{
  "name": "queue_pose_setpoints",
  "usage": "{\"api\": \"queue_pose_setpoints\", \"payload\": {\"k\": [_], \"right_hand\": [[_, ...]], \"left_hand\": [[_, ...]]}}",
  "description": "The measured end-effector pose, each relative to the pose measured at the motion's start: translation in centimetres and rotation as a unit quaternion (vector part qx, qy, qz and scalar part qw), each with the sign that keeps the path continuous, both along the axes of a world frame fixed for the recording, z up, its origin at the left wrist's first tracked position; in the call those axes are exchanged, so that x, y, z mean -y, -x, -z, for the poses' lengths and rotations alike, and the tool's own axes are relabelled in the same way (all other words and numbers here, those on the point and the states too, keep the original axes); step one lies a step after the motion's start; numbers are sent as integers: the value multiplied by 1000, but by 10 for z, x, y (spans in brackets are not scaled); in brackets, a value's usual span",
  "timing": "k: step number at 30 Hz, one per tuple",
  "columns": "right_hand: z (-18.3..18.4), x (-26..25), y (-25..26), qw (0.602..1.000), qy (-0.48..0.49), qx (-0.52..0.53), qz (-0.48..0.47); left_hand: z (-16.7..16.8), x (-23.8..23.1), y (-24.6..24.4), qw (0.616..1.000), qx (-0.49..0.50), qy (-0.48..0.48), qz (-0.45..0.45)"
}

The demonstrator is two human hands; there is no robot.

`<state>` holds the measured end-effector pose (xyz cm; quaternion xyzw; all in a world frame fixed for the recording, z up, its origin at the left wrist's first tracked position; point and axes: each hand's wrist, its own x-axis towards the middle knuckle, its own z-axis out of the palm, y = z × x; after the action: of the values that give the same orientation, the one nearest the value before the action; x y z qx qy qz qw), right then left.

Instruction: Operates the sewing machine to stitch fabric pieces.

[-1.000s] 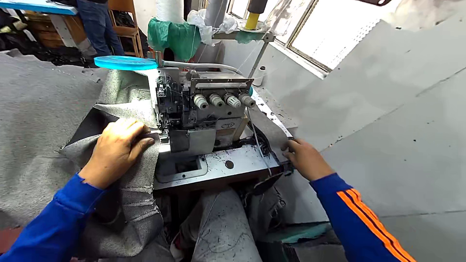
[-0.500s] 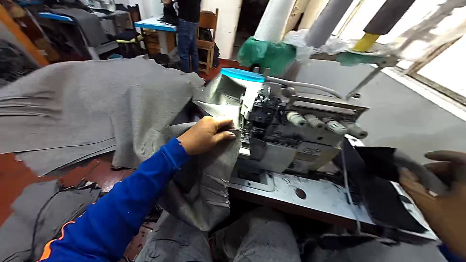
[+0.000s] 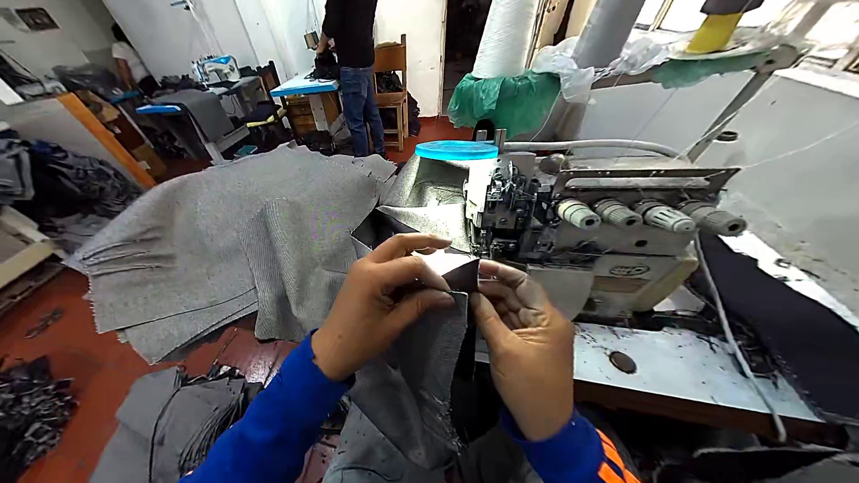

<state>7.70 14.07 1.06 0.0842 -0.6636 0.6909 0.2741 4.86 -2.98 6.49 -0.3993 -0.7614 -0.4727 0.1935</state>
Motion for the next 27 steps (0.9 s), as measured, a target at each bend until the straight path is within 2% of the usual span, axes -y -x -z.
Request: {"api": "queue_pose_setpoints", "payload": {"k": [3, 6, 9, 13, 15, 18, 20, 22, 24, 27], "right_hand": [[3, 9, -5, 999, 28, -26, 3], [9, 15, -9, 994, 84, -61, -34], [15, 11, -10, 987, 125, -82, -55], [19, 5, -8, 988, 118, -84, -50], [22, 3, -7, 993, 75, -66, -63], [41, 7, -12, 990, -43, 4, -137], [63, 16, -20, 976, -47, 60, -204], [80, 20, -28, 967, -6, 124, -222], [88, 14, -34, 964, 22, 141, -226], [98, -2, -50, 971, -51, 113, -206]], "left_hand": [[1, -3, 4, 1000, 14, -8, -17], [6, -9, 8, 998, 33, -19, -46], [6, -11, 8, 998, 57, -22, -28], [3, -14, 8, 995, 92, -26, 3], [0, -17, 10, 995, 94, -8, -16], [1, -24, 27, 993, 21, 64, -92], [20, -32, 48, 983, -26, 122, -138], [52, -42, 60, 974, -75, 121, -176], [62, -50, 49, 948, -157, 147, -235], [70, -61, 12, 913, -211, 214, -277]]}}
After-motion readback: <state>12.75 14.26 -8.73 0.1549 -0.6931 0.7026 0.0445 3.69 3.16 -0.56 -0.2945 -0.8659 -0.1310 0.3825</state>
